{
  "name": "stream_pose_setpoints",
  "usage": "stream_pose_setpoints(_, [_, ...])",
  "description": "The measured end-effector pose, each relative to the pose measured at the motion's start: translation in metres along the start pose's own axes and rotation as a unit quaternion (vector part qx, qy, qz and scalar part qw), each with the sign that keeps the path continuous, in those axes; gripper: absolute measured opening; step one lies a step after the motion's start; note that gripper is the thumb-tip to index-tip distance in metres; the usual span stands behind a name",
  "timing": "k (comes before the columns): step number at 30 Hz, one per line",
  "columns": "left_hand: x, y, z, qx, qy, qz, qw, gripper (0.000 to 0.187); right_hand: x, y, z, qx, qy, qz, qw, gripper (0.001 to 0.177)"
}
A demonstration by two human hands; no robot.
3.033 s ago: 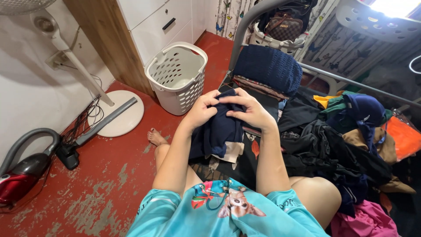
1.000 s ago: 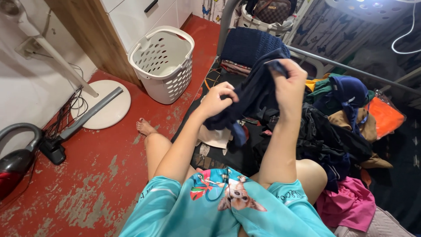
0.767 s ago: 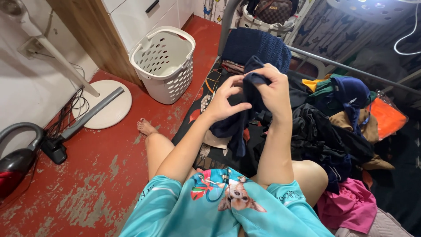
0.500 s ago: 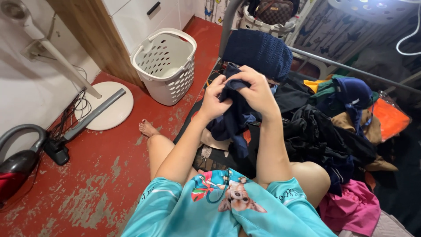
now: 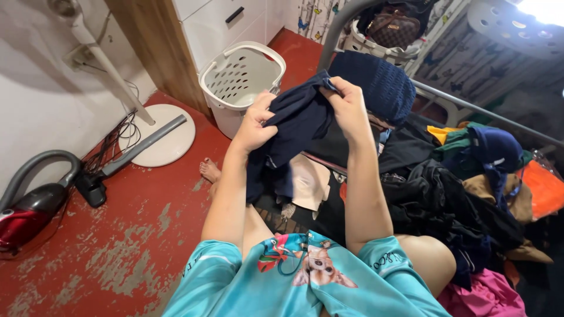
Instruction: The recorder is folding various items of clothing and placing them in a stack on a bed.
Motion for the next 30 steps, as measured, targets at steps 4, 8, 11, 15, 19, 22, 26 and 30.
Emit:
stream_pose_setpoints(4, [-0.008,-0.001,-0.018,0.157,0.028,0.032,0.987,0.016,0.010,0.014,0.023,0.015,-0.001,0.007,1.000,0.008])
stream_pose_setpoints(8, [-0.014,0.000,-0.029,0.304,0.006,-0.148,0.941,0.018,0.020,0.035,0.045,-0.024,-0.015,-0.039,0.999,0.006])
stream_pose_setpoints(11, [-0.022,-0.007,-0.037,0.407,0.014,-0.178,0.896,0.018,0.022,0.043,0.066,-0.044,-0.028,-0.076,0.996,0.008])
stream_pose_setpoints(15, [-0.048,-0.046,-0.046,0.371,0.069,-0.170,0.911,0.022,0.025,0.049,0.078,-0.076,-0.017,-0.102,0.992,0.010])
stream_pose_setpoints(19, [-0.057,-0.059,-0.042,0.280,0.075,-0.177,0.940,0.018,0.024,0.046,0.084,-0.092,0.002,-0.102,0.990,0.010])
stream_pose_setpoints(22, [-0.053,-0.049,-0.035,0.269,0.081,-0.257,0.925,0.023,0.020,0.042,0.086,-0.105,0.019,-0.105,0.989,0.012])
stream_pose_setpoints(26, [-0.061,-0.060,-0.031,0.310,0.001,-0.268,0.912,0.027,0.023,0.039,0.074,-0.123,0.012,-0.098,0.987,0.015])
stream_pose_setpoints(30, [-0.073,-0.082,-0.030,0.315,0.033,-0.164,0.934,0.026,0.028,0.030,0.048,-0.149,-0.043,-0.078,0.985,0.016])
Point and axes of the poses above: each hand's wrist, its own x-axis towards the middle knuckle, its own z-axis out of the palm, y = z × x, the point moved 1 cm from there along x, towards the middle knuckle, and after that the axes turned 1 degree about z, right-handed, at the moved point
